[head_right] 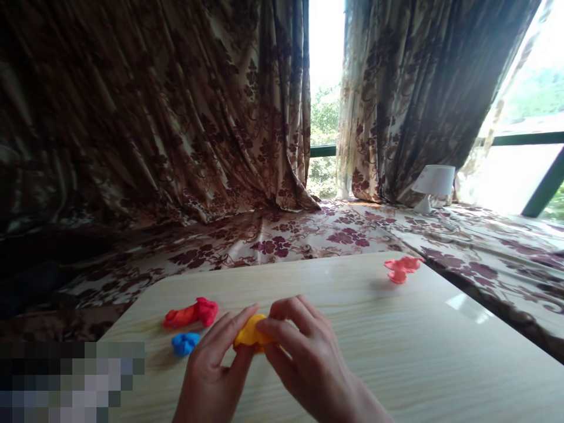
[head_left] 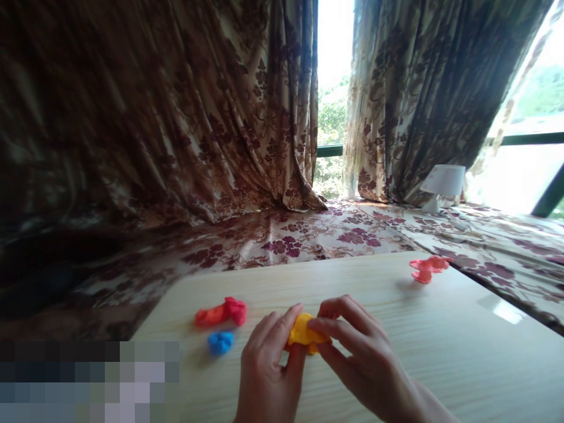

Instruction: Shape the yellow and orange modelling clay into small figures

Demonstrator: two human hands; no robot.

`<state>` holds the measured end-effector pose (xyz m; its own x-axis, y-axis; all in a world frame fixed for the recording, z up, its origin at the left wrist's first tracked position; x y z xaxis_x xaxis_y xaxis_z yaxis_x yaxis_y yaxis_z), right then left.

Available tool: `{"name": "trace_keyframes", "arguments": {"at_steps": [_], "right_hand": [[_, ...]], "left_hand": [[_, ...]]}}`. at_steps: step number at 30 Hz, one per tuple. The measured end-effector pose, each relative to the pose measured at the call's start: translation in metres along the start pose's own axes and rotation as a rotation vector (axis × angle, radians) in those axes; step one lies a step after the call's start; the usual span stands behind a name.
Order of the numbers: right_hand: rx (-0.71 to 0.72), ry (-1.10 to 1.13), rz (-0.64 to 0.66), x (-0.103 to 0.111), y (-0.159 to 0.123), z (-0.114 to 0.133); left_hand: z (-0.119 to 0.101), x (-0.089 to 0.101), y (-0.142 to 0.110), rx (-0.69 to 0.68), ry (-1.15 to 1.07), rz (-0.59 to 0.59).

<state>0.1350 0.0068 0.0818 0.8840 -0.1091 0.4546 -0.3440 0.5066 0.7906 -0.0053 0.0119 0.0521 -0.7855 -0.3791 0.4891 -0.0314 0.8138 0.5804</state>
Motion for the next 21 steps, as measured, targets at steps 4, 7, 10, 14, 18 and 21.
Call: {"name": "trace_keyframes", "arguments": {"at_steps": [4, 7, 10, 14, 18, 21], "right_hand": [[-0.018, 0.072, -0.042, 0.0013, -0.0017, -0.0024], [-0.036, 0.073, -0.027, 0.0004, -0.001, -0.0032], [-0.064, 0.058, -0.033, 0.0009, 0.0008, -0.0046], [-0.058, 0.059, -0.029, 0.0006, 0.0003, -0.005], [-0.054, 0.032, -0.025, -0.0002, -0.0024, -0.004], [-0.036, 0.009, 0.012, -0.0029, -0.0027, -0.001]], "left_hand": [[-0.0012, 0.0, -0.0008, -0.06, 0.084, 0.002], [0.0002, 0.0004, -0.0005, -0.084, 0.145, -0.012], [0.0017, 0.0006, -0.0006, -0.092, 0.179, -0.025], [0.0021, 0.0006, -0.0012, -0.101, 0.189, -0.031], [0.001, 0.0001, -0.0015, -0.12, 0.228, -0.022], [-0.0056, 0.0004, -0.0018, -0.193, 0.289, -0.033]]}}
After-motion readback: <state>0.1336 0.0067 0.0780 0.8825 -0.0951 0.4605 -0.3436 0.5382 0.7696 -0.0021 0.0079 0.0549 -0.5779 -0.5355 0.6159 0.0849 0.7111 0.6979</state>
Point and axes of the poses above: each hand's wrist, its own y-axis towards the middle knuckle, its own x-axis out of the back of the hand, z = x × y, the point moved 6 cm from there along y, towards the middle knuckle, and after that the axes turned 9 degrees about y, right-handed, at the moved point
